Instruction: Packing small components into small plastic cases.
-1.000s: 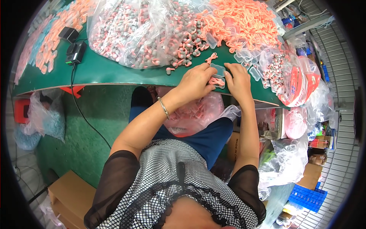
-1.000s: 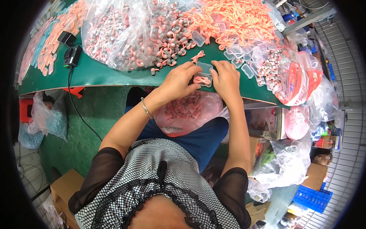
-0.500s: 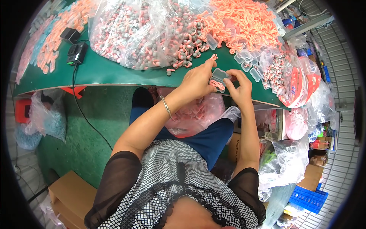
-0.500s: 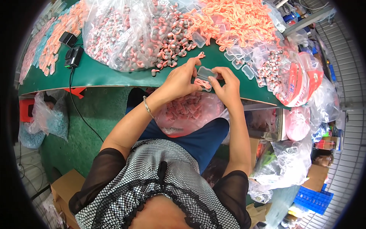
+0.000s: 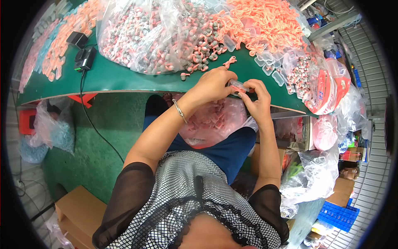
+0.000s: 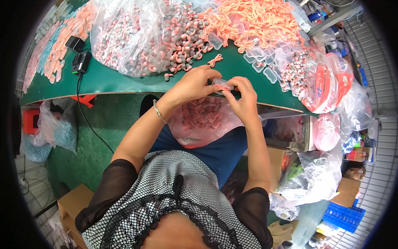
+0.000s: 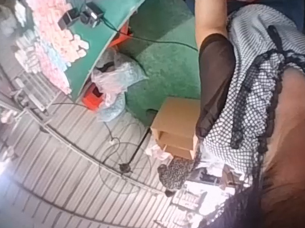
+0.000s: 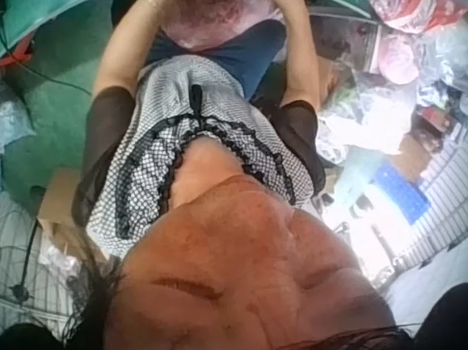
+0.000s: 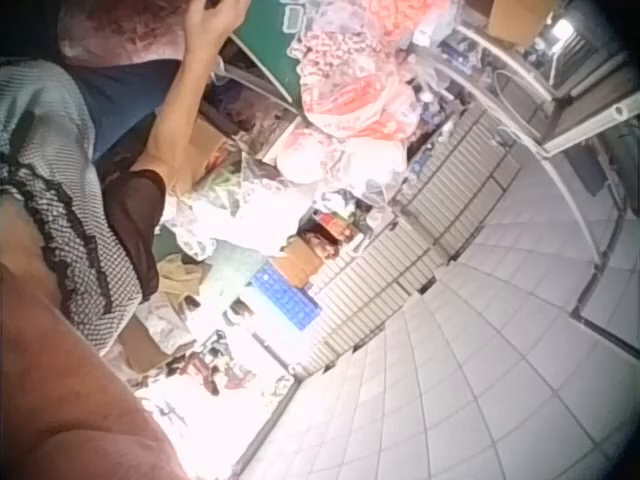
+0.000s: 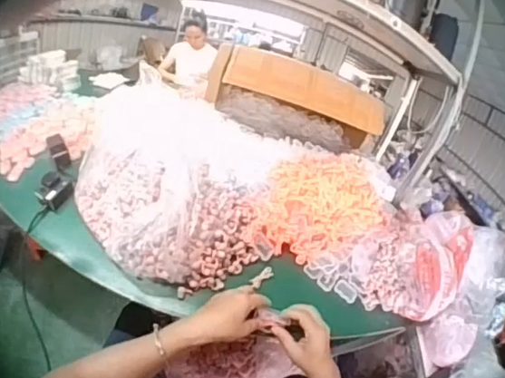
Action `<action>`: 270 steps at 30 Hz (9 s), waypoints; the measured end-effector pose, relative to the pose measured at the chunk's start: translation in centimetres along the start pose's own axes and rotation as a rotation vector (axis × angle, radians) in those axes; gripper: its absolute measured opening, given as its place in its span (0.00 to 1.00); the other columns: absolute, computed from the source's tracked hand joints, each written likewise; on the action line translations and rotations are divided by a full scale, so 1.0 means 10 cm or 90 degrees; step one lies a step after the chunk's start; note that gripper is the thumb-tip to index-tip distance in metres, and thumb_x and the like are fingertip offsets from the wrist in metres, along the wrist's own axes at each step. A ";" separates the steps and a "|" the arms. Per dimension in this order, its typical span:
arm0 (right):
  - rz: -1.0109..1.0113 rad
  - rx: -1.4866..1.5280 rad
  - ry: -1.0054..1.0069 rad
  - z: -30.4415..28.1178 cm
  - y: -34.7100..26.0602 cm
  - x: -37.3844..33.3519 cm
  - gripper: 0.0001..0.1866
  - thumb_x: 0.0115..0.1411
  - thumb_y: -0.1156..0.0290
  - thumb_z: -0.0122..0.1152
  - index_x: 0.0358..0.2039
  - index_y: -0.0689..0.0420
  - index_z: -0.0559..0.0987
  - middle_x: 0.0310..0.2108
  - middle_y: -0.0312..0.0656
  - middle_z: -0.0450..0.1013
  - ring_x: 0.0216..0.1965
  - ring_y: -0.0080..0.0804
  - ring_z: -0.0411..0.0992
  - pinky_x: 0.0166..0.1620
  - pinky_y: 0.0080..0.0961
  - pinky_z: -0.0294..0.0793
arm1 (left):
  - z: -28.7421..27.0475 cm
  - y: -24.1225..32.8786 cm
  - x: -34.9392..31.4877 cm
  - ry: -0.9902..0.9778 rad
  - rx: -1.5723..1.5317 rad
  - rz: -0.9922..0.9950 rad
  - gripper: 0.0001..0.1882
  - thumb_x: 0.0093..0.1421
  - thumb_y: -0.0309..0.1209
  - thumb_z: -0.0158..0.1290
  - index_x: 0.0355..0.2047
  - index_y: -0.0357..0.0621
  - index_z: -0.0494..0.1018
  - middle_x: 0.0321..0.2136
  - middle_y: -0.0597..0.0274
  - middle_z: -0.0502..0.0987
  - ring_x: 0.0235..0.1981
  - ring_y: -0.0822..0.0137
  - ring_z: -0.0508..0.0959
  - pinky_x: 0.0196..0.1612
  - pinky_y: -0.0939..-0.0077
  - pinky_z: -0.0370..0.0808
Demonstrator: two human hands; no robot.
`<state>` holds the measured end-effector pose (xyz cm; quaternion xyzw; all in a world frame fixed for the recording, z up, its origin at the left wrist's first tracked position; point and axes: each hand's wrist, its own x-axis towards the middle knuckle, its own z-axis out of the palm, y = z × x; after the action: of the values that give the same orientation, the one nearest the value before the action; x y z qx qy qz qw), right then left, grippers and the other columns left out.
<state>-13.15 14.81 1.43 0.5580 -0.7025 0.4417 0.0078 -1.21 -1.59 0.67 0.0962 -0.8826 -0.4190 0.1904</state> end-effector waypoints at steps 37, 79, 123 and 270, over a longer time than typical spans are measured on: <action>-0.038 -0.068 0.028 0.11 -0.06 -0.13 0.16 0.49 0.81 0.68 0.40 0.62 0.79 0.38 0.46 0.76 0.39 0.37 0.75 0.42 0.27 0.75 | 0.03 -0.08 -0.18 0.084 0.023 0.230 0.13 0.57 0.34 0.58 0.39 0.39 0.76 0.35 0.55 0.77 0.39 0.53 0.77 0.41 0.62 0.75; -0.139 -0.424 0.064 -0.30 0.20 0.14 0.08 0.50 0.75 0.65 0.32 0.53 0.78 0.33 0.37 0.74 0.43 0.37 0.71 0.51 0.37 0.61 | 2.32 -2.08 -1.25 -0.393 -0.020 -0.301 0.22 0.54 0.29 0.52 0.51 0.45 0.71 0.43 0.42 0.77 0.43 0.45 0.78 0.45 0.58 0.75; 0.039 -0.347 0.135 -0.11 0.08 0.22 0.08 0.58 0.66 0.61 0.31 0.57 0.78 0.28 0.43 0.75 0.30 0.43 0.74 0.35 0.35 0.73 | 0.08 -0.03 0.05 0.216 0.248 -0.035 0.06 0.53 0.29 0.60 0.32 0.46 0.76 0.29 0.57 0.76 0.32 0.53 0.78 0.33 0.58 0.76; 0.034 -0.011 0.012 -0.18 0.11 -0.02 0.16 0.51 0.78 0.66 0.42 0.60 0.79 0.39 0.44 0.76 0.40 0.38 0.75 0.45 0.27 0.74 | 0.19 0.08 -0.32 0.188 0.090 0.255 0.13 0.54 0.31 0.60 0.38 0.41 0.74 0.37 0.55 0.75 0.34 0.52 0.78 0.36 0.62 0.76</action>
<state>-14.86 16.09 1.76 0.5352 -0.7206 0.4408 0.0072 0.87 1.28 -0.60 -0.0074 -0.8737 -0.2912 0.3896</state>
